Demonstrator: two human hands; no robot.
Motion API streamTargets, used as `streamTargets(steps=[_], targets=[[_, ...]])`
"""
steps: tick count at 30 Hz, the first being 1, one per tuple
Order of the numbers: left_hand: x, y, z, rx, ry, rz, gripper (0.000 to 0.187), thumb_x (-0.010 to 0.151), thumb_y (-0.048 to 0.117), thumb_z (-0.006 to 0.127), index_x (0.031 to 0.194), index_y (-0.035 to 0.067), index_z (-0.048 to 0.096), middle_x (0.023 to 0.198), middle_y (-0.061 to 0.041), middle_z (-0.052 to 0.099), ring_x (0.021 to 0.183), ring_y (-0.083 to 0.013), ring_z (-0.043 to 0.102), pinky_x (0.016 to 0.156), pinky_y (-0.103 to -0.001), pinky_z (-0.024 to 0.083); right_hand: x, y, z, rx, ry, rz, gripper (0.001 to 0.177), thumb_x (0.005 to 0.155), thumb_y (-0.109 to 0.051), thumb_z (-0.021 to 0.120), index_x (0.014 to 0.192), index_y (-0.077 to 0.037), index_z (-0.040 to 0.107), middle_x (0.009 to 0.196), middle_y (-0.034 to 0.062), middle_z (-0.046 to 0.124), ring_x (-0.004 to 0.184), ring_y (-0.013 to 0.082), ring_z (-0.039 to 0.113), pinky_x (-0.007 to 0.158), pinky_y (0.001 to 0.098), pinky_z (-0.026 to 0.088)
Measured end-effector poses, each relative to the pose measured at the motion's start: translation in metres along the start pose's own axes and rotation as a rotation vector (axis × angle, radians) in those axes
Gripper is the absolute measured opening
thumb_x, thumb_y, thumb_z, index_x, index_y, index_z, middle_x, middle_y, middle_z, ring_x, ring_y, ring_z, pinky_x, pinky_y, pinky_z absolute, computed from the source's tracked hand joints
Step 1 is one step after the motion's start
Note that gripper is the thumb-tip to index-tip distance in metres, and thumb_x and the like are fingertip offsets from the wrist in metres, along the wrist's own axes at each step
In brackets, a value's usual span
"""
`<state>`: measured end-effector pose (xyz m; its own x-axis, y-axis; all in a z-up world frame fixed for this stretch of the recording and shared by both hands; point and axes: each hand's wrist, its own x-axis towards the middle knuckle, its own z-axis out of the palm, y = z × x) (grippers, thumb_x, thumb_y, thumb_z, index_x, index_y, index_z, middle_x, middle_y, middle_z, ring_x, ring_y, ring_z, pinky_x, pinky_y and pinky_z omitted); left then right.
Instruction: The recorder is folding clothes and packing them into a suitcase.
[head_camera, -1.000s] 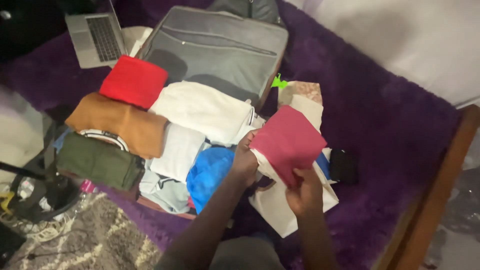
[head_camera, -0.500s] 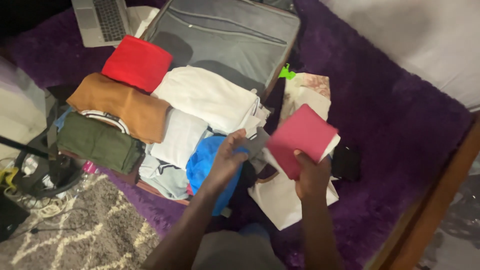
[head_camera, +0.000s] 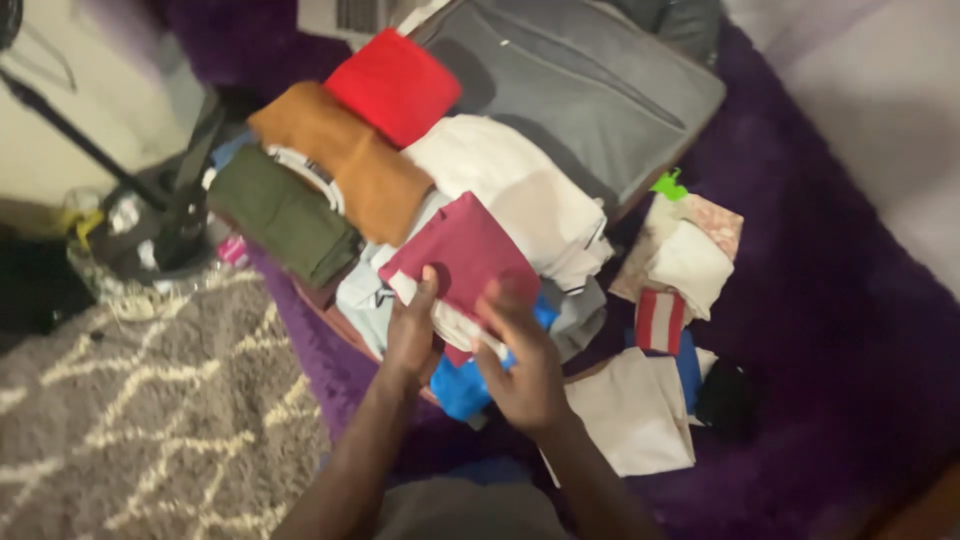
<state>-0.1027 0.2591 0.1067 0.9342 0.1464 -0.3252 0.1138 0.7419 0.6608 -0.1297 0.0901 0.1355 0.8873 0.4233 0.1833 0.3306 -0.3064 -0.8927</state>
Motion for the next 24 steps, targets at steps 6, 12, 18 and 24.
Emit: streamTargets(steps=[6, 12, 18, 24], targets=[[-0.024, -0.009, -0.036, -0.195, -0.353, -0.137, 0.079, 0.094, 0.056, 0.056, 0.161, 0.016, 0.040, 0.161, 0.008, 0.054, 0.146, -0.0083, 0.053, 0.120, -0.028, 0.043, 0.032, -0.028, 0.069, 0.444, 0.155, -0.029, 0.072, 0.105, -0.029, 0.060, 0.160, -0.002, 0.022, 0.161, 0.0182, 0.039, 0.149, 0.0286, 0.041, 0.122, 0.0422, 0.032], [-0.029, 0.057, -0.093, 0.212, -0.362, 0.038, 0.061, 0.099, 0.038, 0.067, 0.146, 0.001, 0.053, 0.145, -0.011, 0.062, 0.134, -0.0246, 0.059, 0.112, -0.039, 0.047, 0.052, -0.024, 0.099, 0.912, 0.633, 0.350, 0.053, 0.096, -0.014, 0.070, 0.143, -0.001, 0.050, 0.131, 0.0141, 0.061, 0.120, 0.0282, 0.061, 0.103, 0.0455, 0.050], [0.010, 0.104, -0.213, 0.536, -0.230, 0.033, 0.052, 0.100, 0.031, 0.070, 0.139, -0.002, 0.058, 0.125, -0.012, 0.068, 0.115, -0.0191, 0.063, 0.100, -0.035, 0.051, 0.052, -0.050, 0.179, 1.086, 0.608, 0.718, 0.045, 0.089, -0.013, 0.069, 0.131, -0.002, 0.057, 0.122, 0.0121, 0.069, 0.111, 0.0298, 0.069, 0.094, 0.0480, 0.060], [-0.010, 0.158, -0.245, 0.180, -0.205, -0.234, 0.042, 0.096, 0.021, 0.072, 0.129, -0.004, 0.064, 0.116, -0.015, 0.072, 0.100, -0.0233, 0.070, 0.089, -0.040, 0.057, 0.040, -0.055, 0.242, 0.248, 0.192, 0.403, 0.038, 0.093, -0.019, 0.077, 0.125, 0.002, 0.071, 0.114, 0.0125, 0.077, 0.103, 0.0199, 0.070, 0.093, 0.0359, 0.057]])
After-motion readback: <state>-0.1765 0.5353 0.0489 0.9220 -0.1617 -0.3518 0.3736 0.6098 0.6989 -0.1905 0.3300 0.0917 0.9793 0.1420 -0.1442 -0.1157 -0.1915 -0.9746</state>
